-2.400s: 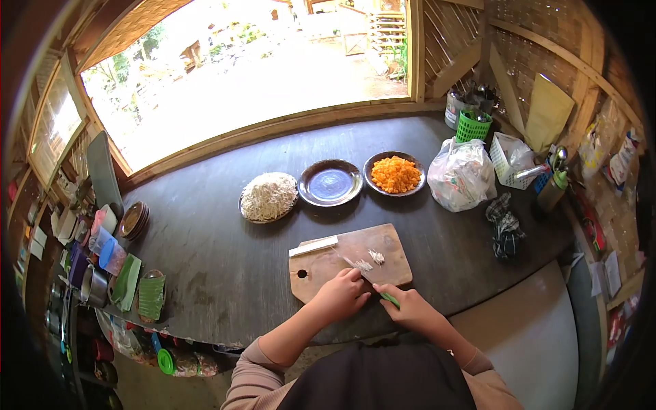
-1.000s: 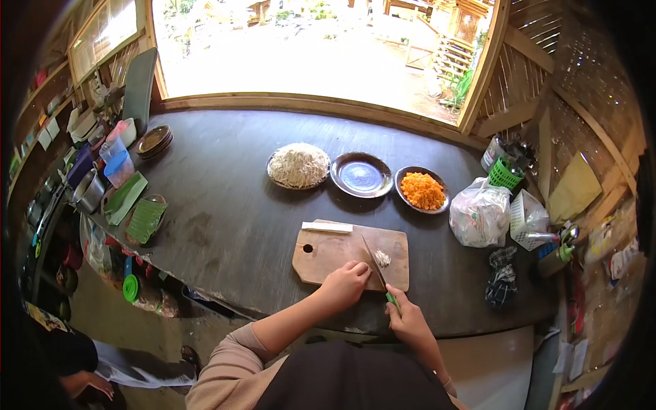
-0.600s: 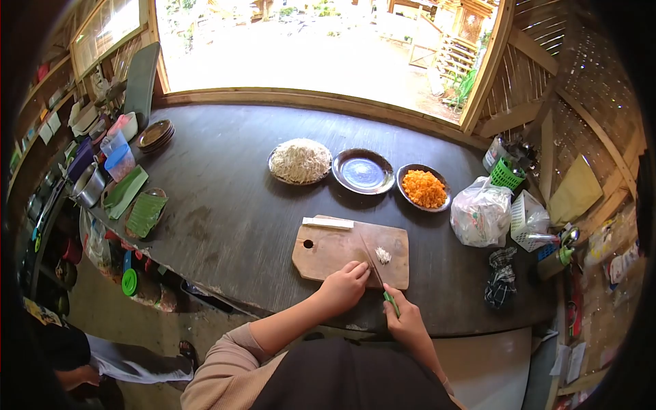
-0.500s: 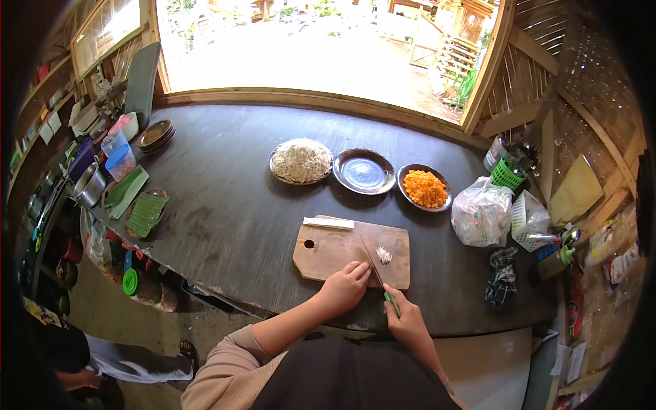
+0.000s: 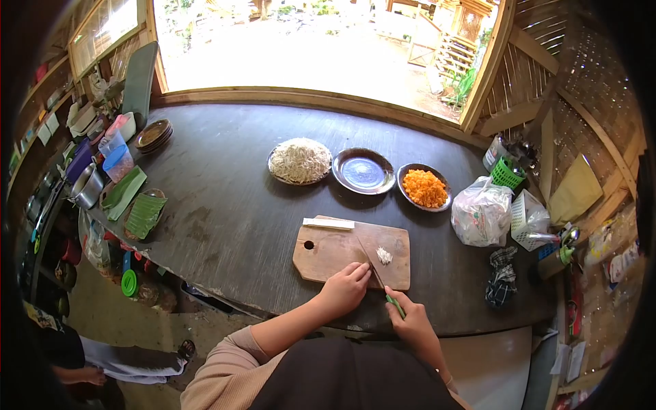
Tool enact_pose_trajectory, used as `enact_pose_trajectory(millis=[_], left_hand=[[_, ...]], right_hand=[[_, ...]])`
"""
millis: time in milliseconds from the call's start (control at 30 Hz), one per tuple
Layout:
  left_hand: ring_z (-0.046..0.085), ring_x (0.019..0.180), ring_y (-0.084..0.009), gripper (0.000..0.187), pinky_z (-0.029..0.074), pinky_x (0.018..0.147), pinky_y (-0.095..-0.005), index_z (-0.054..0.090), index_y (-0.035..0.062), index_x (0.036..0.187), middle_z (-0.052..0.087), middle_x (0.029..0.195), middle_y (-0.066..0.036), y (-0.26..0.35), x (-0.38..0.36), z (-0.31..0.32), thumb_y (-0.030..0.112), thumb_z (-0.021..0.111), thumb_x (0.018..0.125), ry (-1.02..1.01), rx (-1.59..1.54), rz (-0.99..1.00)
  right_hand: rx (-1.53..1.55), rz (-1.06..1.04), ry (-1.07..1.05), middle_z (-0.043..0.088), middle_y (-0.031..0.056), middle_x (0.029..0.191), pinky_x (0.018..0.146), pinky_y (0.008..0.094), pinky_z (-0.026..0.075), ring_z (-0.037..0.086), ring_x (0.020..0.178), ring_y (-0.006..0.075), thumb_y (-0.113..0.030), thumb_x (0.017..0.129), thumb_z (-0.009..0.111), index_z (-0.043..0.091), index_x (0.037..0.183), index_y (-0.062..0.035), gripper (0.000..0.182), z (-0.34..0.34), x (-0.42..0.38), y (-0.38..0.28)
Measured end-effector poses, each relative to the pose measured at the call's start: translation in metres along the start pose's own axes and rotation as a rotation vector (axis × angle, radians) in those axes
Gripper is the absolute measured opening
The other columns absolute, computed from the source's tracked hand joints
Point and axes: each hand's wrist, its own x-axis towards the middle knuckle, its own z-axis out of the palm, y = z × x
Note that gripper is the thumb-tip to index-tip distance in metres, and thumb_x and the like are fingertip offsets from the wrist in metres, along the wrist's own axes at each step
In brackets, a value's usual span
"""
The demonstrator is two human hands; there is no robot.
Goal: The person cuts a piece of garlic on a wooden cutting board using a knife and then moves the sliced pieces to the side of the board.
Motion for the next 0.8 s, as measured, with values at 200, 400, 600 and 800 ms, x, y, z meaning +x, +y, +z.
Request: enact_pose_trajectory(millis=[200, 400, 600, 800], left_hand=[[0.055, 0.118, -0.0285, 0.038, 0.046, 0.101, -0.0346, 0.063, -0.0063, 0.116, 0.06, 0.126, -0.016, -0.001, 0.001, -0.002, 0.014, 0.06, 0.084, 0.01, -0.012, 0.002], [0.055, 0.118, -0.0286, 0.039, 0.046, 0.102, -0.0344, 0.063, -0.0064, 0.116, 0.06, 0.126, -0.016, -0.001, 0.002, -0.004, 0.014, 0.06, 0.084, 0.005, -0.007, 0.009], [0.054, 0.119, -0.0286, 0.039, 0.045, 0.103, -0.0339, 0.063, -0.0066, 0.116, 0.06, 0.126, -0.016, 0.003, 0.001, -0.005, 0.014, 0.06, 0.083, -0.008, 0.04, 0.006], [0.054, 0.12, -0.0284, 0.037, 0.045, 0.103, -0.0335, 0.064, -0.0068, 0.113, 0.06, 0.125, -0.016, 0.003, 0.0, -0.003, 0.015, 0.061, 0.083, 0.012, 0.013, -0.017]], right_hand=[[-0.005, 0.017, 0.007, 0.062, 0.0157, 0.073, 0.065, 0.0284, 0.047, 0.052, 0.064, 0.0096, -0.012, 0.092, 0.062, 0.062, 0.126, -0.0057, 0.034, -0.002, -0.001, -0.003], [0.026, 0.154, -0.07, 0.061, 0.0108, 0.071, 0.063, 0.0279, 0.046, 0.049, 0.064, 0.0074, -0.011, 0.093, 0.062, 0.062, 0.126, -0.0047, 0.033, -0.009, -0.001, -0.009], [-0.043, -0.17, 0.051, 0.068, 0.0255, 0.093, 0.07, 0.0354, 0.053, 0.072, 0.082, 0.033, -0.008, 0.091, 0.062, 0.061, 0.126, -0.0064, 0.035, 0.015, 0.015, 0.018], [0.012, -0.049, -0.009, 0.067, 0.026, 0.105, 0.081, 0.037, 0.054, 0.067, 0.099, 0.0387, -0.008, 0.091, 0.063, 0.06, 0.127, -0.0059, 0.037, 0.011, 0.026, 0.008]])
